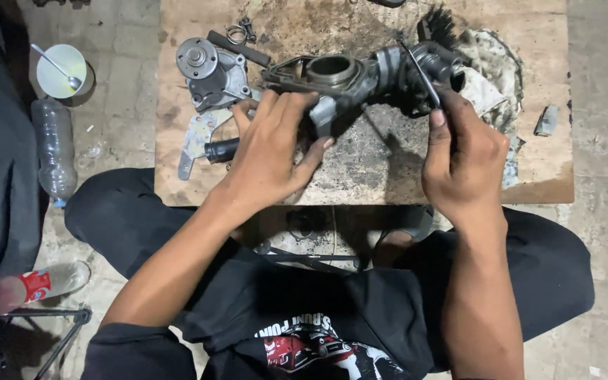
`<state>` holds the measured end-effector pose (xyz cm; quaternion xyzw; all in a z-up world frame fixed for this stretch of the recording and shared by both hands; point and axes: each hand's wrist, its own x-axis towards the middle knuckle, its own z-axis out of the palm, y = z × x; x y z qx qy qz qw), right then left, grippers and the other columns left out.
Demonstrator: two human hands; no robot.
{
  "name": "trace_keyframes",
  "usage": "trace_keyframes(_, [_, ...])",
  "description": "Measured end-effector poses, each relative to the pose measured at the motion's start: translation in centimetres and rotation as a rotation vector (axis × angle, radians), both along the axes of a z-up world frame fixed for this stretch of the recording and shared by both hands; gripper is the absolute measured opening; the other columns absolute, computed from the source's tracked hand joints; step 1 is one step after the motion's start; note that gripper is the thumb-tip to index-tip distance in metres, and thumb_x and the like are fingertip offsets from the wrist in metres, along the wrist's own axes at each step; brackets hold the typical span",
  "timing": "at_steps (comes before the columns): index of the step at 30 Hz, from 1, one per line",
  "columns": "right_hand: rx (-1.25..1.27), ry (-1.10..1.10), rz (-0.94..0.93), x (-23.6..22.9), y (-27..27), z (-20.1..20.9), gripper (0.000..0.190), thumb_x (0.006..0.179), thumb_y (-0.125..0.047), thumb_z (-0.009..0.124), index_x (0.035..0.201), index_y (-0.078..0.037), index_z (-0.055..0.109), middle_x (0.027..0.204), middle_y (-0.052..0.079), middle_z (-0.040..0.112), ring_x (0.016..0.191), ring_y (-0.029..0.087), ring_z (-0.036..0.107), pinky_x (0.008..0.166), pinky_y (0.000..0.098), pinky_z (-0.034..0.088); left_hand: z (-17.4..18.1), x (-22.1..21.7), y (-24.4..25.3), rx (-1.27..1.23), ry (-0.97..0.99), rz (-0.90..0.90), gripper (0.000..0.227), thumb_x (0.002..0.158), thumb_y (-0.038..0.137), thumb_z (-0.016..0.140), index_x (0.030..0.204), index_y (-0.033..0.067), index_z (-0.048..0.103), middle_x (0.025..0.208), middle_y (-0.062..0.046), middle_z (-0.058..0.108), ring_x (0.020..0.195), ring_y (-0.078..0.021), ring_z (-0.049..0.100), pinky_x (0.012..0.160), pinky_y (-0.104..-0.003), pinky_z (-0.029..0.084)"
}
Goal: The person cleans a carburetor using a wire brush and a rag. They scrub various parts of the carburetor and then wipe it down with the rag.
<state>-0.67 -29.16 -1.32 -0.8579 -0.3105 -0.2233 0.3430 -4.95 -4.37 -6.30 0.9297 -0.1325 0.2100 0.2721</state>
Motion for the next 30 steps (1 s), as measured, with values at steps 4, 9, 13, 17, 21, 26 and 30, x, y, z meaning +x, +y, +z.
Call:
trace_keyframes(4, [-0.002,0.009,-0.006,0.0,0.1,0.2,0.026,0.104,0.016,0.055,0.127,0.018,0.066,0.078,0.018,0.064,0.055,0.022,0.047,0.051,0.0347,0.037,0.1,0.3,0.2,0.196,0.148,0.037,0.061,0.086,0.019,0.075,0.134,-0.0014,0.043,0.092,-0.016,0.062,0.089,-0.0307,0.052,0.086,-0.056,0.032])
trace_keyframes(9, [-0.013,0.0,0.0,-0.3,0.2,0.2,0.03,0.104,0.016,0.055,0.132,0.016,0.066,0.085,0.02,0.066,0.058,0.023,0.047,0.054,0.0362,0.039,1.4,1.3,0.4,-0.091,0.257,-0.019,0.053,0.097,0.032,0.065,0.139,0.0079,0.044,0.115,-0.015,0.066,0.102,-0.028,0.059,0.092,-0.054,0.039])
trace_keyframes(13, [0.002,0.083,-0.024,-0.6,0.3,0.7,0.021,0.104,0.013,0.054,0.121,0.015,0.066,0.071,0.015,0.059,0.052,0.02,0.041,0.051,0.0344,0.035,3.0,4.2,0.4,-0.239,0.093,-0.035,0.041,0.098,0.027,0.059,0.129,0.0049,0.044,0.097,-0.013,0.07,0.074,-0.0223,0.058,0.073,-0.044,0.037])
trace_keyframes(17, [-0.022,0.119,-0.046,-0.6,0.1,0.4,0.018,0.103,0.011,0.056,0.119,0.011,0.064,0.068,0.012,0.057,0.05,0.02,0.044,0.05,0.0352,0.037,5.3,6.3,0.1,-0.37,0.013,-0.054,0.035,0.094,0.018,0.064,0.12,-0.003,0.052,0.083,-0.01,0.07,0.044,-0.0126,0.049,0.051,-0.032,0.054])
trace_keyframes(21, [-0.064,0.105,-0.034,-0.6,0.3,0.5,0.037,0.1,0.013,0.057,0.137,0.01,0.06,0.087,0.017,0.07,0.049,0.02,0.049,0.047,0.0338,0.039,5.6,7.3,1.1,-0.425,0.149,0.015,0.016,0.097,0.019,0.058,0.096,0.0022,0.057,0.101,-0.019,0.068,0.049,-0.011,0.059,0.056,-0.032,0.067])
trace_keyframes(26, [-0.012,0.152,0.034,-1.2,0.8,1.1,0.017,0.094,0.013,0.065,0.109,0.011,0.072,0.084,0.015,0.071,0.052,0.018,0.048,0.051,0.0284,0.039,3.2,7.0,3.5,-0.767,0.486,0.171,0.049,0.101,0.034,0.05,0.138,0.0019,0.051,0.103,-0.006,0.065,0.063,-0.0071,0.061,0.051,-0.02,0.048])
trace_keyframes(30, [-0.001,0.17,0.044,-1.1,1.0,0.9,0.012,0.092,0.008,0.07,0.103,0.008,0.073,0.085,0.014,0.072,0.058,0.019,0.056,0.055,0.0295,0.044,3.3,6.1,3.7,-0.758,0.492,0.13,0.078,0.099,0.051,0.043,0.153,-0.0052,0.033,0.112,-0.012,0.065,0.073,-0.0113,0.061,0.061,-0.024,0.05])
